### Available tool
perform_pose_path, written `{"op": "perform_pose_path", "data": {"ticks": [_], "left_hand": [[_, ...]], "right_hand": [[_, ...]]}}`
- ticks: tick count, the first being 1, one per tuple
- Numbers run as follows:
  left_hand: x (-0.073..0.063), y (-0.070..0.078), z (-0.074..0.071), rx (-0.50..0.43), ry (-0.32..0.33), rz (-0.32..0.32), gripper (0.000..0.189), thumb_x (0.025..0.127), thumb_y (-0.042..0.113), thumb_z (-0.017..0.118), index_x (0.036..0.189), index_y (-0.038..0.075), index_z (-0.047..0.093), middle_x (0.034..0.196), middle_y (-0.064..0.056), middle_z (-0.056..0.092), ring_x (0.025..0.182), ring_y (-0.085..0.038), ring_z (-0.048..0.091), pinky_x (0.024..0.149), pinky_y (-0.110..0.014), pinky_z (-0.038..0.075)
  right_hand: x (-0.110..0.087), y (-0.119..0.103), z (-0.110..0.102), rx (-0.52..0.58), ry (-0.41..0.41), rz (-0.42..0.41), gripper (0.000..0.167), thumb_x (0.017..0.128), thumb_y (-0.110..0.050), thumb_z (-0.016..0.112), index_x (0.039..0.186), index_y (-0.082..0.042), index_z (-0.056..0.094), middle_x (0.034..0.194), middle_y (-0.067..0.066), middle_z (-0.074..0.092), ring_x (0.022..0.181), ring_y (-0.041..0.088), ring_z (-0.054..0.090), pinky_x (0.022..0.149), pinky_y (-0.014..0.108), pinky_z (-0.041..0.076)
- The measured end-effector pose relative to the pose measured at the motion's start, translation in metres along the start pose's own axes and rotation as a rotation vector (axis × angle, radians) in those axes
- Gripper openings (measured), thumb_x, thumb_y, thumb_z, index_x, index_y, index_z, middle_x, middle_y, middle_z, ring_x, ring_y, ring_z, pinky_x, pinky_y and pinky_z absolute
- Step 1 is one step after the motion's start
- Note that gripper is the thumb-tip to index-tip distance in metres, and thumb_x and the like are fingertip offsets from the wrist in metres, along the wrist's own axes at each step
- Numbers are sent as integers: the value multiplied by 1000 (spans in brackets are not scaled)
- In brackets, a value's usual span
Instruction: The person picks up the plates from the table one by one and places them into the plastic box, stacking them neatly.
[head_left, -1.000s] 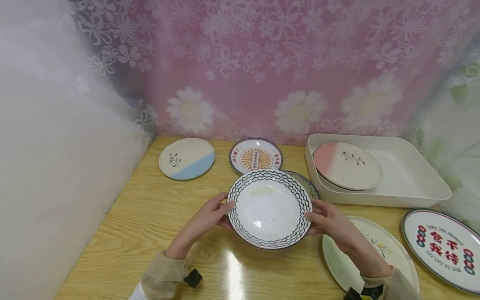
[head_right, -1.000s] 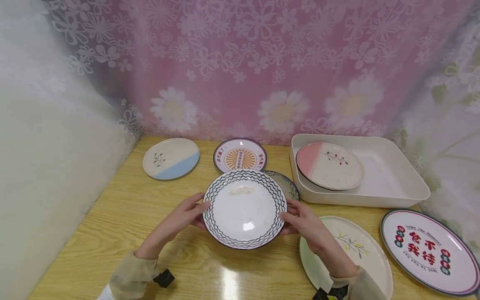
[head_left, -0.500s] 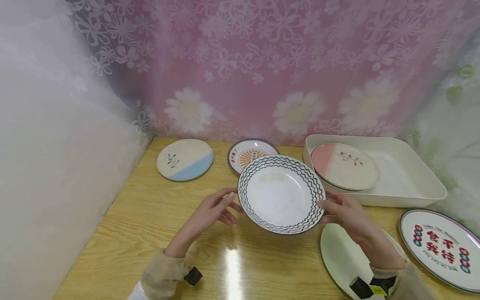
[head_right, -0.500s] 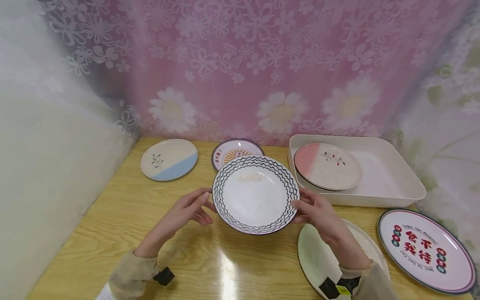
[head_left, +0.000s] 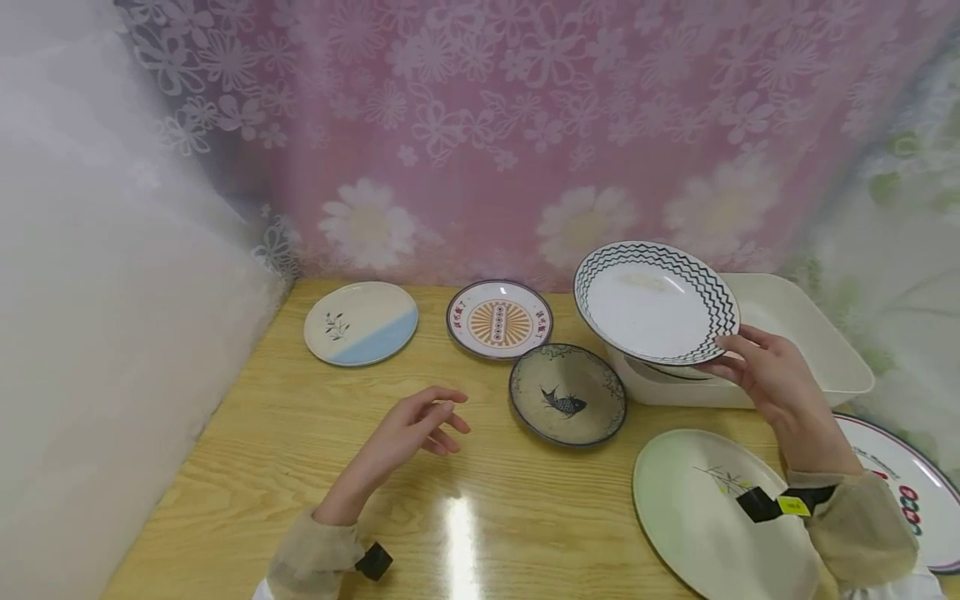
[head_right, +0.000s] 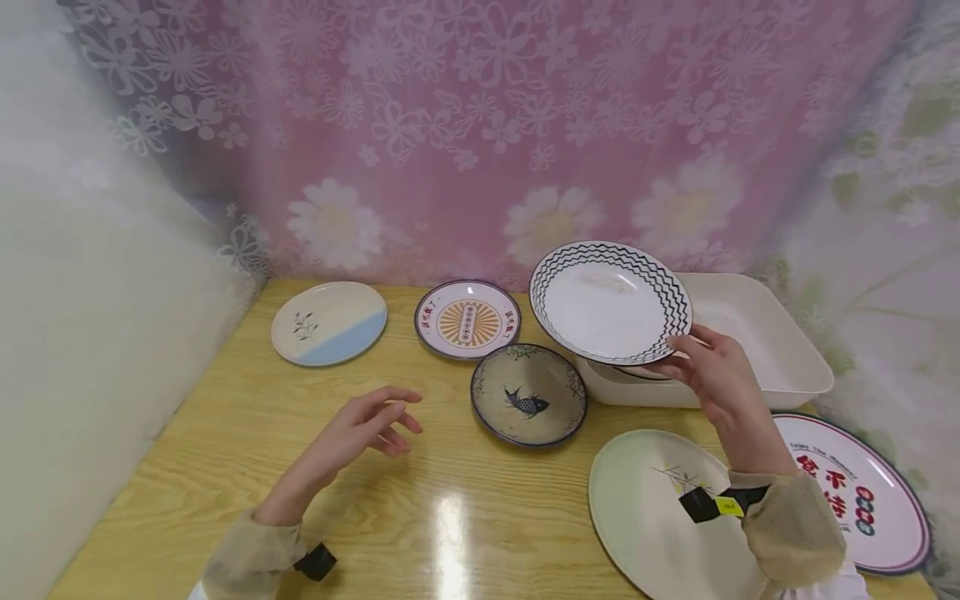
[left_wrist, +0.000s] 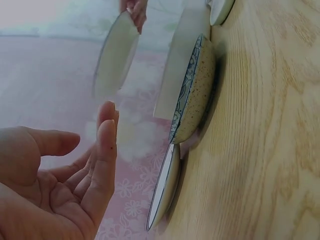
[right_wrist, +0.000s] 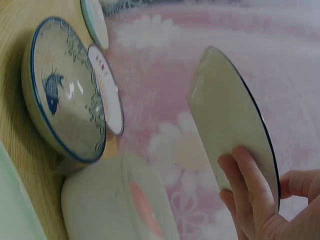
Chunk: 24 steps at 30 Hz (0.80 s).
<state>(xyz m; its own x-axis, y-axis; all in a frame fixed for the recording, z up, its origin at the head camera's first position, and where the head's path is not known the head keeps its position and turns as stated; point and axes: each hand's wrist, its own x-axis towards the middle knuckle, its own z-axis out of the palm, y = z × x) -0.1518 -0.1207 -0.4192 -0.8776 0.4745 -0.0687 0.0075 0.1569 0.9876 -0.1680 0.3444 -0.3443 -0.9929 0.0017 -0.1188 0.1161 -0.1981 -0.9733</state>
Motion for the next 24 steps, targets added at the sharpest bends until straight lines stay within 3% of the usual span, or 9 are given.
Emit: {"op": "perform_pose_path", "data": {"ticks": [9,19,24], "left_hand": [[-3,-5,-3,16,-9,-23,36,109,24,48,135,0,58,105,-19,73,82,-30,73,74,-39,62],[-3,-6,-1,16,-16,-29,36,109,23,48,134,-1,58,106,-20,72,82,-28,73,76,-43,62],[-3,-6,-1,17,-15,-28,38,109,23,48,135,-3,57,106,-19,72,81,-27,73,77,-46,62]], "right_hand": [[20,14,-32,119,88,52,80,102,3,51,156,9,-9,124,6,42,87,15,73,81,29,61],[34,28,-53,102,197,112,69,102,3,50,155,7,7,114,3,48,83,13,72,79,30,61],[35,30,-58,84,227,170,73,102,0,51,157,7,4,105,0,55,81,11,71,79,30,61]]}}
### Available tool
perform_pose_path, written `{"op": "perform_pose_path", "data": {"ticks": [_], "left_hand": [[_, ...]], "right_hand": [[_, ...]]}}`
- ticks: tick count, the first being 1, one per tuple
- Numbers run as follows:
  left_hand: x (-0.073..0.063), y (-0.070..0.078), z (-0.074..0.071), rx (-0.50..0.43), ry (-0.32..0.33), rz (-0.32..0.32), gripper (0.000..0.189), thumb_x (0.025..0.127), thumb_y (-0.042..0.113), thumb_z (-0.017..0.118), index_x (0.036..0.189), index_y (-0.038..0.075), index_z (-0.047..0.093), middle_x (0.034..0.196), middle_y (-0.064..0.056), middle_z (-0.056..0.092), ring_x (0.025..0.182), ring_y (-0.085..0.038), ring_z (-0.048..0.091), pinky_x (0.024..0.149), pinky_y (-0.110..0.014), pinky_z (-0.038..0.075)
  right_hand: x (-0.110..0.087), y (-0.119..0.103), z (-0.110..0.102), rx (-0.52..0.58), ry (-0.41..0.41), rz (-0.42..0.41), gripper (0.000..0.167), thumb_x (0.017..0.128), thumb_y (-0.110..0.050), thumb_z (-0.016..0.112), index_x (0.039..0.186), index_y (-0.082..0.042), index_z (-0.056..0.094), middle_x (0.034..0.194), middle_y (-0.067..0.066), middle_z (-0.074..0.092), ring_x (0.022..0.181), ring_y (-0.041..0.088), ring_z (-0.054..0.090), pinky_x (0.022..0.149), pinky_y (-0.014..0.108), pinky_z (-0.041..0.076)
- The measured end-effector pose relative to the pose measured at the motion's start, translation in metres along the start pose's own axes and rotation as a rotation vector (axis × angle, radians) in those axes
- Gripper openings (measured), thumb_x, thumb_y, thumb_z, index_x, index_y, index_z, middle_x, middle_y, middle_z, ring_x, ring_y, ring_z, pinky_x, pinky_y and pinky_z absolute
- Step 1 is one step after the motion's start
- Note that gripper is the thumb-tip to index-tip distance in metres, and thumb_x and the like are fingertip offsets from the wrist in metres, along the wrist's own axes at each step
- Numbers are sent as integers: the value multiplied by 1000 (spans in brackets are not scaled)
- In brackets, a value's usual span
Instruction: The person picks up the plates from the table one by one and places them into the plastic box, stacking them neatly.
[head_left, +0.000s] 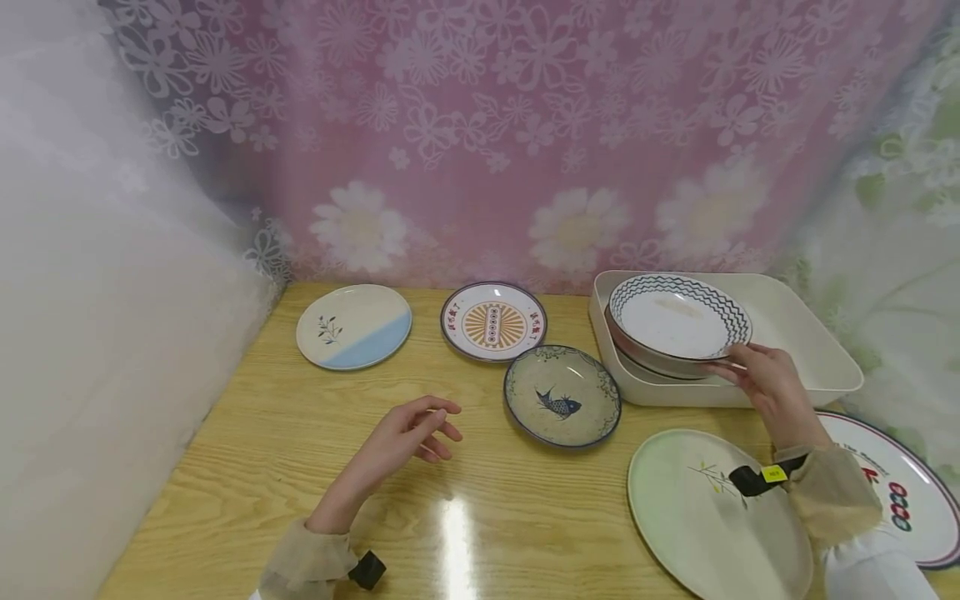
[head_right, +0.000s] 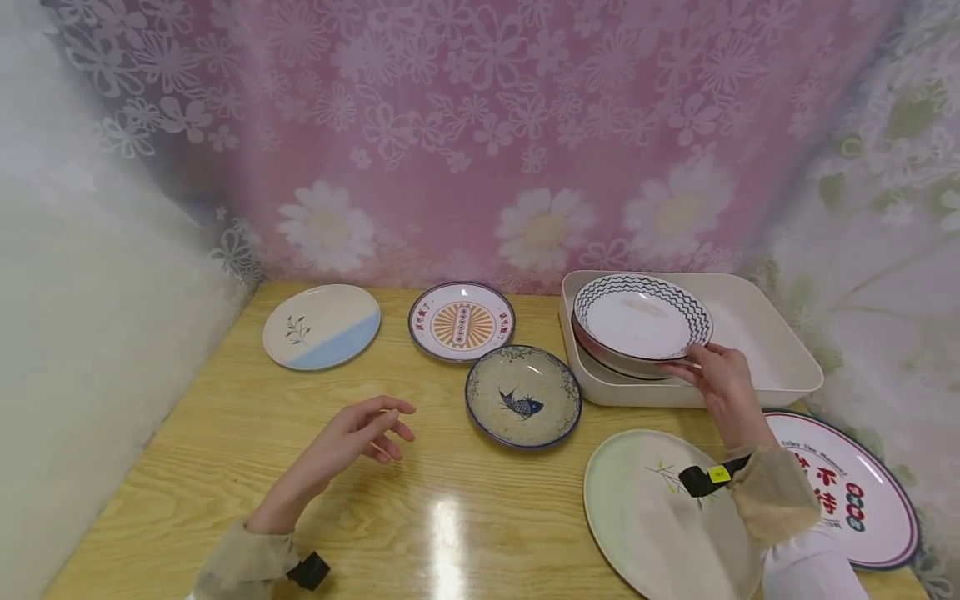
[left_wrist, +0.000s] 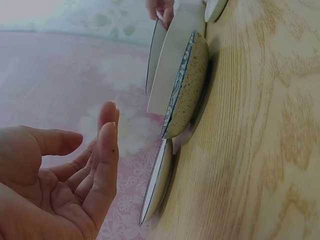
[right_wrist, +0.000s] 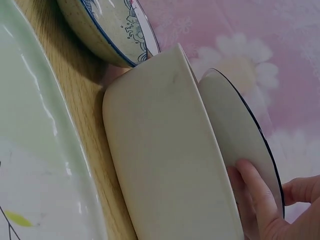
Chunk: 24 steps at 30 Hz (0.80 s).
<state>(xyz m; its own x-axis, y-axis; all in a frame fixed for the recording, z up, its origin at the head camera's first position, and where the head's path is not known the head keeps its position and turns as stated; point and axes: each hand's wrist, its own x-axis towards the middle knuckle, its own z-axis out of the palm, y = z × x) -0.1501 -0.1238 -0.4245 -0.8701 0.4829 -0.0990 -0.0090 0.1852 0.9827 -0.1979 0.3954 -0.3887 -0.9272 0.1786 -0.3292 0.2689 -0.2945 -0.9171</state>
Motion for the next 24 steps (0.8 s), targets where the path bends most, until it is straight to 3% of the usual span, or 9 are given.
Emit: {"op": "perform_pose_path", "data": {"ticks": [4,9,12,14,17,20,24], "left_hand": [[0,0,-1,-5,-2,-3,39,109,24,48,135,-4,56,106,-19,72,81,-26,72,77,-47,61],[-1,-1,-1,-10,-4,-5,38,109,24,48,135,-4,56,105,-19,72,82,-27,72,77,-46,62],[-1,-1,-1,-12,-5,-7,38,109,24,48,135,-3,56,105,-19,72,81,-25,72,77,-46,62],[-1,-1,-1,-15,-7,-9,38,109,24,48,135,-3,56,106,-19,72,81,-24,72,77,-44,62],[-2,-1,-1,-18,-9,-9,38,109,23,48,135,-4,56,106,-19,72,81,-23,72,76,-43,62],[-2,-1,-1,-18,-8,-12,38,109,24,48,135,-4,56,106,-19,72,81,-23,72,77,-44,62],[-1,-1,0,-13,-6,-12,38,109,24,48,135,-4,56,106,-19,72,81,-24,72,77,-46,61]], "right_hand": [[1,2,-2,1,-6,22,71,103,-1,49,157,6,5,94,-3,61,81,11,70,79,31,61],[2,5,-5,19,-36,18,46,102,2,51,143,3,30,98,-1,60,83,12,71,81,32,61],[3,7,-6,12,-33,23,40,101,2,52,137,2,35,99,0,59,84,12,70,82,32,61],[4,8,-6,2,-30,29,47,102,1,51,143,4,30,96,-1,60,82,12,70,81,32,61],[5,8,-6,-15,-37,38,65,103,0,49,155,7,10,90,-2,63,81,10,70,79,30,61],[7,6,-6,-28,-53,48,76,104,0,48,156,9,-7,88,-3,63,79,10,70,79,30,61],[8,3,-8,-92,-86,62,78,104,-2,49,156,10,-8,89,-4,63,79,9,71,80,29,61]]}}
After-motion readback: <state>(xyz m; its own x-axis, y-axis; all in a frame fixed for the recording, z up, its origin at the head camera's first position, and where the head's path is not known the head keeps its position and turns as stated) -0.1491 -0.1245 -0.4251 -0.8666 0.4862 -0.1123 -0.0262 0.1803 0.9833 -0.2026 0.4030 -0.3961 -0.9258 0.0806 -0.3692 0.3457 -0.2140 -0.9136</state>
